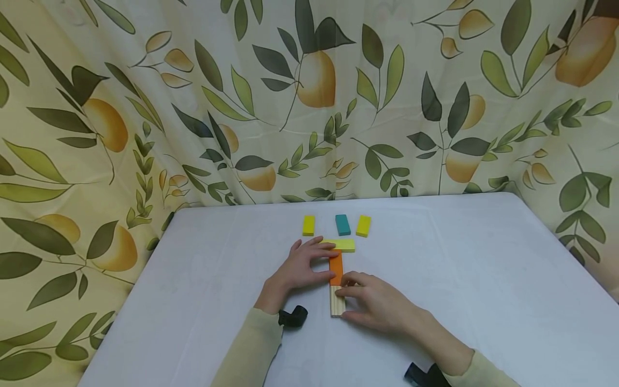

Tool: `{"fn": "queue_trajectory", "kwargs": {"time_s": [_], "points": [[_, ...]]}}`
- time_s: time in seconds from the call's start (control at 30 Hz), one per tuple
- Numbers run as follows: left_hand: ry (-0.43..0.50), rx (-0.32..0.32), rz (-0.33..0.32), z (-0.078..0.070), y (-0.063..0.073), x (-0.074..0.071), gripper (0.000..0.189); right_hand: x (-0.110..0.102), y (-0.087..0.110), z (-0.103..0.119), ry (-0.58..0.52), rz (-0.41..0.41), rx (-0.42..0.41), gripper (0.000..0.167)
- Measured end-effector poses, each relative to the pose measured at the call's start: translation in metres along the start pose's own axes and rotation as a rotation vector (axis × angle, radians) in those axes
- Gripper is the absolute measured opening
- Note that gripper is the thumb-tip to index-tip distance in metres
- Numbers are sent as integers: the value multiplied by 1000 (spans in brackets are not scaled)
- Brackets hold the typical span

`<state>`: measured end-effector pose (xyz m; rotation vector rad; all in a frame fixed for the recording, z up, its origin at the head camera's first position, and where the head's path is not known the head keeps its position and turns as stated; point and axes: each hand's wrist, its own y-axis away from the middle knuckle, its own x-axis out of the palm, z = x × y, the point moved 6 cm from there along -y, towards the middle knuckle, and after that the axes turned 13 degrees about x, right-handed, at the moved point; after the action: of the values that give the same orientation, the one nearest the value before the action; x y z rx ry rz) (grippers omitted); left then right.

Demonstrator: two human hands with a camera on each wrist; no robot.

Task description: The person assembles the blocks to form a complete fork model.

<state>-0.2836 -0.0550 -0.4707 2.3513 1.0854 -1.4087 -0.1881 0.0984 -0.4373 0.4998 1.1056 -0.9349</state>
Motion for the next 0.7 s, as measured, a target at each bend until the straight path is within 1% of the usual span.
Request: {"fn": "queue_trajectory", "kwargs": {"time_s": [0.33, 0.53, 0.7], "points": [[-19, -2, 5, -2, 0, -1, 48, 0, 0, 1, 21, -7, -15, 36], [-12, -6, 6, -1, 0, 1, 47, 1, -1, -1, 2, 16, 7, 36], [-5, 2, 4, -1, -1, 0, 47, -1, 0, 0, 2, 4, -13, 35]]}}
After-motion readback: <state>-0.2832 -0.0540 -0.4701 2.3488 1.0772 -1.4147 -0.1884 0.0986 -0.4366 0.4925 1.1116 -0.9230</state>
